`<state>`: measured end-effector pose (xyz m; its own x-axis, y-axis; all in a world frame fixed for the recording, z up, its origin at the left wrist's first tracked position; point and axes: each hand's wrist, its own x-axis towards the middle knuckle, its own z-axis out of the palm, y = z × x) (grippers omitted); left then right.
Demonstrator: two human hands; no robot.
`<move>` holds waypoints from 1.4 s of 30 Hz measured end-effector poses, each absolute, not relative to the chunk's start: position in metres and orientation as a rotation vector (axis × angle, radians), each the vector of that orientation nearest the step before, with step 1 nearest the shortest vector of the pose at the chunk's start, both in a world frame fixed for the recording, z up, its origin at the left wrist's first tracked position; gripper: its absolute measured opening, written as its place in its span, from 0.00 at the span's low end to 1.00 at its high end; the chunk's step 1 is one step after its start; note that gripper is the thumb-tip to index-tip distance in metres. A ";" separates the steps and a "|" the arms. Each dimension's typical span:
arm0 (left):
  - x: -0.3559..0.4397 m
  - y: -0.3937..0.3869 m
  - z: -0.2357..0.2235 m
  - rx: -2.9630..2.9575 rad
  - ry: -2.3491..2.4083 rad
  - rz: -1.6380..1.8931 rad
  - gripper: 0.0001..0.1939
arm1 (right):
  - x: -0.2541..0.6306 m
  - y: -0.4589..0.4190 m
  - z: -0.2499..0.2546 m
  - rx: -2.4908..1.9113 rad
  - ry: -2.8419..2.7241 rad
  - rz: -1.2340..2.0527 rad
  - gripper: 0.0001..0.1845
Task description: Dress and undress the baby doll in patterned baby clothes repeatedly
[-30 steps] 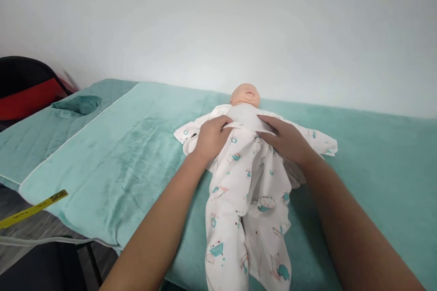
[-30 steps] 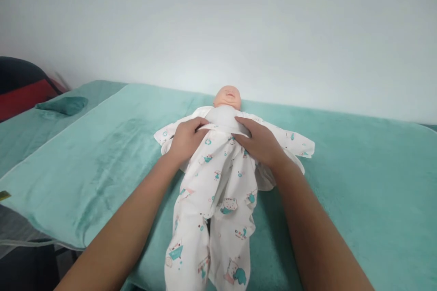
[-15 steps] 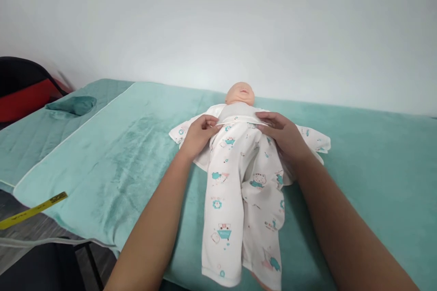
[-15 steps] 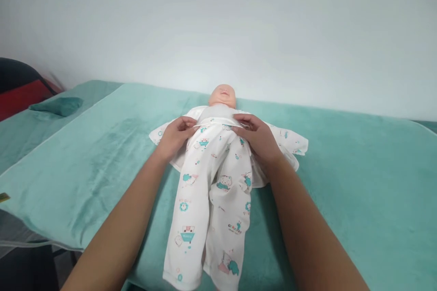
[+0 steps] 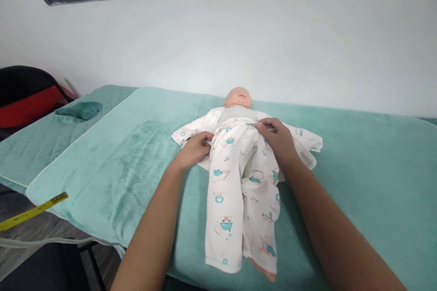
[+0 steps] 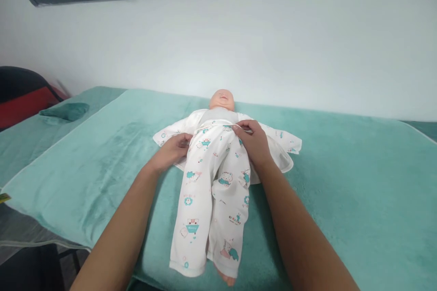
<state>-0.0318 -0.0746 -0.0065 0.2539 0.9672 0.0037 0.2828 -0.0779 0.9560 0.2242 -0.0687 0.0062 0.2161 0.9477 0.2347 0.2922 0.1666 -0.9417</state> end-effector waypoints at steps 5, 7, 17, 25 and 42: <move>-0.042 -0.074 -0.002 1.473 0.998 0.747 0.14 | 0.245 -0.086 0.004 -1.520 -1.389 0.782 0.12; -0.043 -0.073 -0.003 1.436 0.984 0.749 0.14 | 0.254 -0.090 0.002 -1.495 -1.414 0.989 0.11; -0.043 -0.075 -0.004 1.394 0.991 0.745 0.09 | 0.272 -0.101 0.008 -1.154 -1.383 1.577 0.15; -0.034 -0.073 -0.012 1.309 1.028 0.904 0.05 | 0.273 -0.089 -0.008 -1.057 -1.257 1.506 0.15; -0.007 -0.078 -0.016 1.056 1.120 1.227 0.06 | 0.259 -0.087 -0.017 -1.287 -1.299 1.296 0.15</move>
<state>-0.0073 -0.0781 -0.0164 0.0117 0.9981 -0.0605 -0.1511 0.0616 0.9866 0.2594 -0.0871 -0.0167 -0.0863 0.9927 -0.0841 0.0864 -0.0766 -0.9933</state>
